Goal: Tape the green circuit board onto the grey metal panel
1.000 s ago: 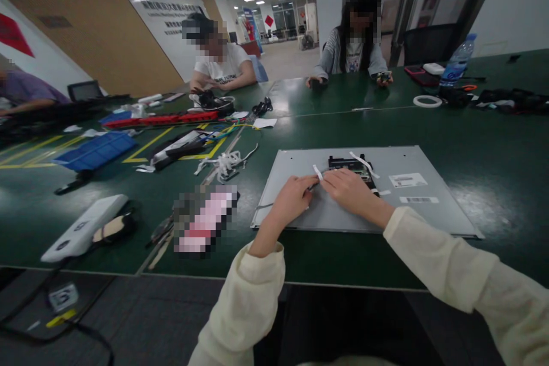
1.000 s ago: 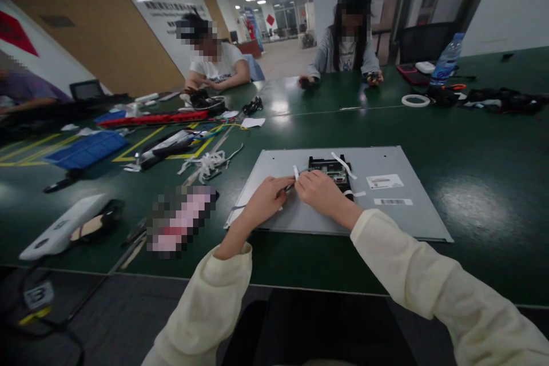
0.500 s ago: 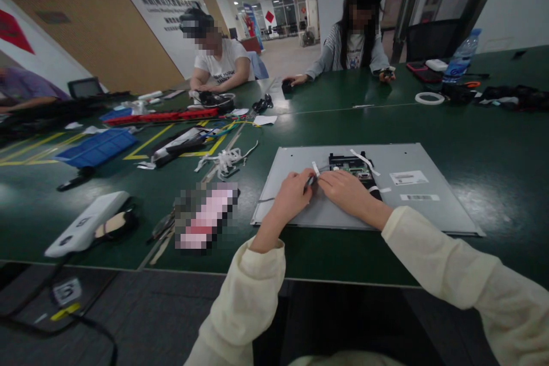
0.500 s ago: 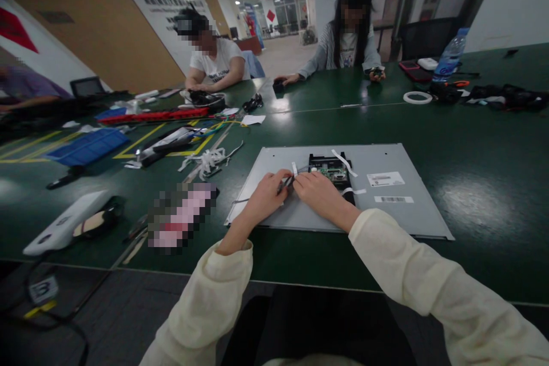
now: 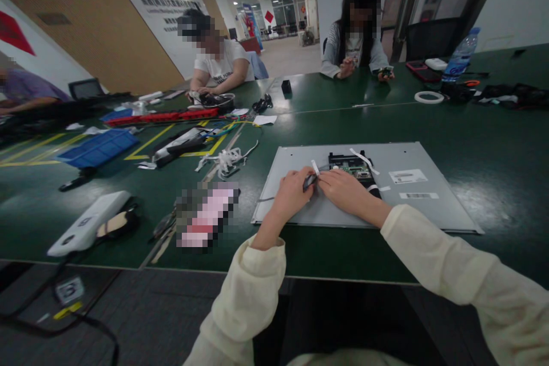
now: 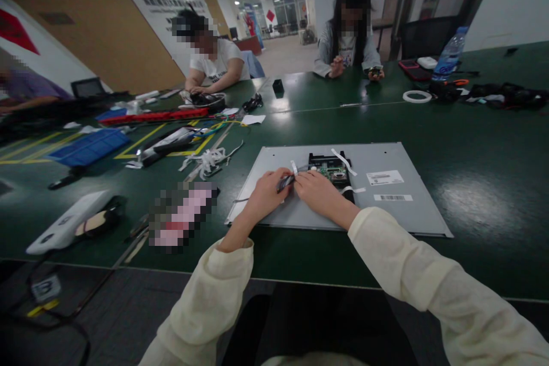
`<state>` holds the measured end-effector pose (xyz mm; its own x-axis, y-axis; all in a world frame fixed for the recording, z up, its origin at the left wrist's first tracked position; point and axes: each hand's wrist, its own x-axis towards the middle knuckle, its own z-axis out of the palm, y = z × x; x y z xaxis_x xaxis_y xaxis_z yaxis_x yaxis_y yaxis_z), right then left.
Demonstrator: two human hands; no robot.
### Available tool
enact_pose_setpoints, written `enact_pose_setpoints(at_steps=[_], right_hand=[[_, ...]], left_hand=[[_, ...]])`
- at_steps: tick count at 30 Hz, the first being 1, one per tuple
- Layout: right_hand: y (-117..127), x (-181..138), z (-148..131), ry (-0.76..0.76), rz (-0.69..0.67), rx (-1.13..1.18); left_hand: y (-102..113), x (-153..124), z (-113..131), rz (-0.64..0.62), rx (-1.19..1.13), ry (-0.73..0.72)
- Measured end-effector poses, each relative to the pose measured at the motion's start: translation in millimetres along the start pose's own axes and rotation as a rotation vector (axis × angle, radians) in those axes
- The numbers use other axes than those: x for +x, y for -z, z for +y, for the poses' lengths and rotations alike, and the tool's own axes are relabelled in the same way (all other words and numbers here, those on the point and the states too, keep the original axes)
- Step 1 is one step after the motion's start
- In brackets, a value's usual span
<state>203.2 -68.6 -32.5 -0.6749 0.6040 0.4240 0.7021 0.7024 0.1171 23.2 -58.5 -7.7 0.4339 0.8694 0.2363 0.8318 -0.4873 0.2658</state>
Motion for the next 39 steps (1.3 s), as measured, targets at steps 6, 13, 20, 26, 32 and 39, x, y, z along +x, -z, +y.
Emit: enact_pose_setpoints(at_steps=[6,13,20,26,32,39], right_hand=[[-1.3,1.7,1.4,-0.013,-0.021,0.069],[1.5,1.7,0.0,-0.025,-0.046,0.072],[9.9,-2.1,-8.5,0.014,-0.042,0.018],[16.1,-2.2,-14.0,0.061,-0.067,-0.014],[23.5,-1.2,-16.7,0.074,-0.108,0.022],[26.7,-2.4,-33.5,0.025,-0.165,0.042]], left_hand=[[-3.2,2.2,-3.4,-0.015,-0.008,-0.056],[-8.7,3.4,-8.2,-0.037,0.016,-0.123],[-10.0,0.2,-10.6,-0.088,-0.002,-0.152],[-3.6,13.9,0.0,-0.045,0.019,-0.075],[-6.2,32.2,0.7,-0.029,0.012,-0.012],[-8.3,36.8,-3.7,-0.057,0.001,-0.021]])
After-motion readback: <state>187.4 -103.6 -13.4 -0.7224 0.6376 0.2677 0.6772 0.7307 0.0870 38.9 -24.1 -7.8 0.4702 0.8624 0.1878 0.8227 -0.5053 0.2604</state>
